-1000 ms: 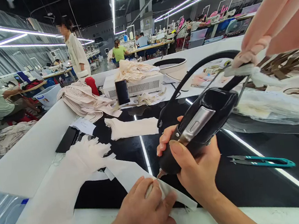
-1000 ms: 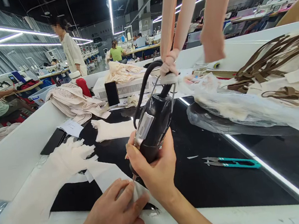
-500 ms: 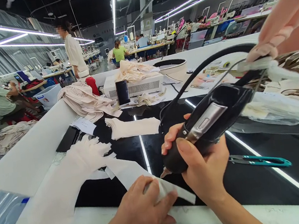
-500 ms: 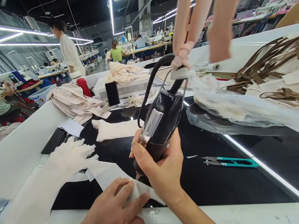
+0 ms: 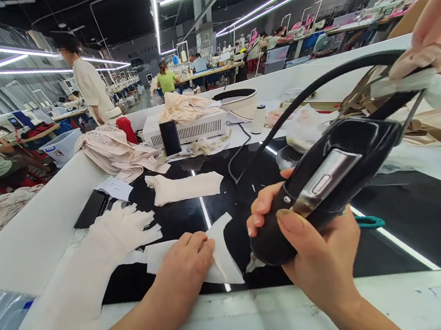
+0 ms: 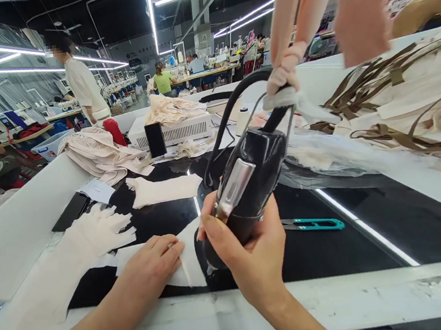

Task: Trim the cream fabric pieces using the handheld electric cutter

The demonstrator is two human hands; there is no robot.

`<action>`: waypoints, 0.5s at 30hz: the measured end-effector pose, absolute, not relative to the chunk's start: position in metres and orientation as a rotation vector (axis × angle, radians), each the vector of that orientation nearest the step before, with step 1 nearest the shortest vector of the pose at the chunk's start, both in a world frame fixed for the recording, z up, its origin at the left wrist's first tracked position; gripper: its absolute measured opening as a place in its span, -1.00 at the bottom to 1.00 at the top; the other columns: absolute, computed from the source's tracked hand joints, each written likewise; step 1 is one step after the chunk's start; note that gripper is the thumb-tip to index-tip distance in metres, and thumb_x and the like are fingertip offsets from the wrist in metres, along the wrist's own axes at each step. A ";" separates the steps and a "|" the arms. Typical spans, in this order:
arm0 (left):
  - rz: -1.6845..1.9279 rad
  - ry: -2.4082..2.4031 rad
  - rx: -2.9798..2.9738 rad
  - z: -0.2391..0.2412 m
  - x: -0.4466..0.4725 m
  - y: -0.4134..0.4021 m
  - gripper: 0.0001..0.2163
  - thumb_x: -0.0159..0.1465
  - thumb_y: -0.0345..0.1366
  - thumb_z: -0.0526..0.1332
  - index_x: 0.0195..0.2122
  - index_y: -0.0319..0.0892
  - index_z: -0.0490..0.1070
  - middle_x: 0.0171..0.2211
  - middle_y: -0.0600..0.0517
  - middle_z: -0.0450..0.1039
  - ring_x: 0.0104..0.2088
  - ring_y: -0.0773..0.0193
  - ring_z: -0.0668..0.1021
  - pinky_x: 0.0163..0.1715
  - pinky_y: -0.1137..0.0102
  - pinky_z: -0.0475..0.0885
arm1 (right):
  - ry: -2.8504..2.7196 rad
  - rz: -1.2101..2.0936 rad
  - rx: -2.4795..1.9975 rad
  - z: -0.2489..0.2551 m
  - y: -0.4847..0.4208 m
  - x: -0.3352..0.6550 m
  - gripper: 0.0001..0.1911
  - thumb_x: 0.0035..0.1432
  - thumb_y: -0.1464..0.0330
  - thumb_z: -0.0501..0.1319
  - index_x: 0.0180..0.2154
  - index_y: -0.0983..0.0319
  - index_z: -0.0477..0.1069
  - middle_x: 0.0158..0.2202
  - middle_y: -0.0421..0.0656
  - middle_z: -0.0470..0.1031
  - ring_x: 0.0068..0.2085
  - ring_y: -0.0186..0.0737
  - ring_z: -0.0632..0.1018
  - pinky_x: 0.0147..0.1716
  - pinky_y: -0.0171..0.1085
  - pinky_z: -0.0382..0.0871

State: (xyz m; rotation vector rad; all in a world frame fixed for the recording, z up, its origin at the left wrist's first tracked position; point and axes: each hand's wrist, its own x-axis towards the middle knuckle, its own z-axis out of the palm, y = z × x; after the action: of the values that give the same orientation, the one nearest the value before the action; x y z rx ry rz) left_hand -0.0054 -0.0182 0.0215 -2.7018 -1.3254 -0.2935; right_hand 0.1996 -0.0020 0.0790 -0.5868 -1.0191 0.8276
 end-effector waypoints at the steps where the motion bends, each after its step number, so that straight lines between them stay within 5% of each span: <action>1: -0.277 -1.330 -2.662 0.018 -0.002 -0.018 -0.80 0.51 -0.59 0.29 0.05 -0.18 0.49 0.01 -0.07 0.63 -0.13 0.09 0.68 -0.10 0.22 0.71 | -1.020 0.832 -0.586 0.078 -0.004 0.200 -0.57 0.20 0.06 0.66 -0.10 0.02 0.54 -0.36 -0.32 0.62 -0.51 -0.25 0.58 -0.58 -0.28 0.58; 15: -0.247 -1.320 -2.542 0.017 0.002 -0.024 -0.84 0.48 -0.50 0.36 -0.04 -0.13 0.45 -0.08 -0.02 0.62 -0.24 0.10 0.65 -0.25 0.23 0.63 | -1.033 0.801 -0.576 0.069 -0.003 0.199 -0.54 0.21 0.03 0.66 -0.14 0.06 0.49 -0.35 -0.30 0.65 -0.53 -0.28 0.60 -0.59 -0.32 0.57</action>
State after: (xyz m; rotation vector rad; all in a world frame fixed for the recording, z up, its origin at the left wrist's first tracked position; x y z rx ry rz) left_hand 0.0023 -0.0242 0.0175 -2.5418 -1.3203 -0.2474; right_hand 0.1995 -0.0035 0.0687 -0.5761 -1.0330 0.8015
